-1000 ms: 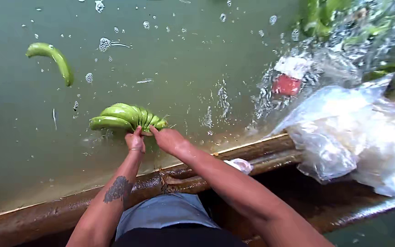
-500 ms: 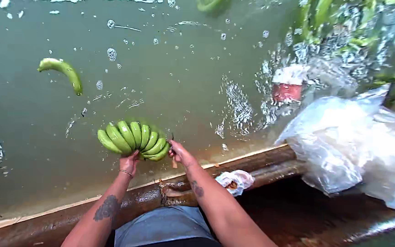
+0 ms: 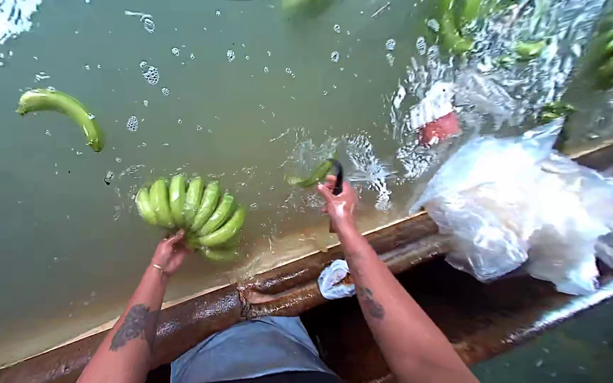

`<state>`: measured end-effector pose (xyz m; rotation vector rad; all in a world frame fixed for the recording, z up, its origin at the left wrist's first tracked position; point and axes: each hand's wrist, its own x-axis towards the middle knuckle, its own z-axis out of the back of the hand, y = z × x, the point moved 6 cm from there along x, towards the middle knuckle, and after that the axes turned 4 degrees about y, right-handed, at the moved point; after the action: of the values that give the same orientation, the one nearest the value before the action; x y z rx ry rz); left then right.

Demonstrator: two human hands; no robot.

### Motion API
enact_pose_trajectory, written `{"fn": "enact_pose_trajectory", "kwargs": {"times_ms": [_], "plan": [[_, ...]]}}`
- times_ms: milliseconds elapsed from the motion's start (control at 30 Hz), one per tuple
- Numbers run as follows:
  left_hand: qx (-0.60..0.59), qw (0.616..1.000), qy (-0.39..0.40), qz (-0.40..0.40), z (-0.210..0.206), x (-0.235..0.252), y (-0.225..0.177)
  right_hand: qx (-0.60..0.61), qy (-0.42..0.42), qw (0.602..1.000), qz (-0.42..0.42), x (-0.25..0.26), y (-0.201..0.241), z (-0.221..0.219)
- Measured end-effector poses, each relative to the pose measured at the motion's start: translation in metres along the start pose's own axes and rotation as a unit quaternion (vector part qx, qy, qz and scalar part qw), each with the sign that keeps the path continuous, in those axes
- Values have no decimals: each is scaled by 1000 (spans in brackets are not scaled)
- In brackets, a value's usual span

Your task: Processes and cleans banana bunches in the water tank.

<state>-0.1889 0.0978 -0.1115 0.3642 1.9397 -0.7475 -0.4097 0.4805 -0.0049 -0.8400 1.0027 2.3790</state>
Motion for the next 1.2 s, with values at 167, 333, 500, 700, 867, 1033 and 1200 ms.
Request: {"fn": "enact_pose_trajectory", "kwargs": {"times_ms": [167, 333, 500, 700, 867, 1033, 1200], "plan": [[-68, 997, -3, -24, 42, -26, 5, -10, 222, 969, -106, -15, -13, -141], [73, 993, -93, 21, 66, -20, 7, 135, 181, 954, -198, -43, -36, -228], [114, 978, -166, 54, 61, -3, 4, 487, 170, 850, -108, -42, 47, -155], [209, 966, -142, 49, 73, 10, -2, 518, 64, 833, 184, -52, 88, 127], [271, 954, -123, 27, 83, -2, -36, 348, -288, 885, 108, -149, -75, 341], [200, 979, -20, 29, 50, -3, -66, -15, -542, 793, -276, -236, -270, 436], [294, 954, -42, -30, -8, 14, -70, -12, -424, 888, -177, -79, -177, 368]]}}
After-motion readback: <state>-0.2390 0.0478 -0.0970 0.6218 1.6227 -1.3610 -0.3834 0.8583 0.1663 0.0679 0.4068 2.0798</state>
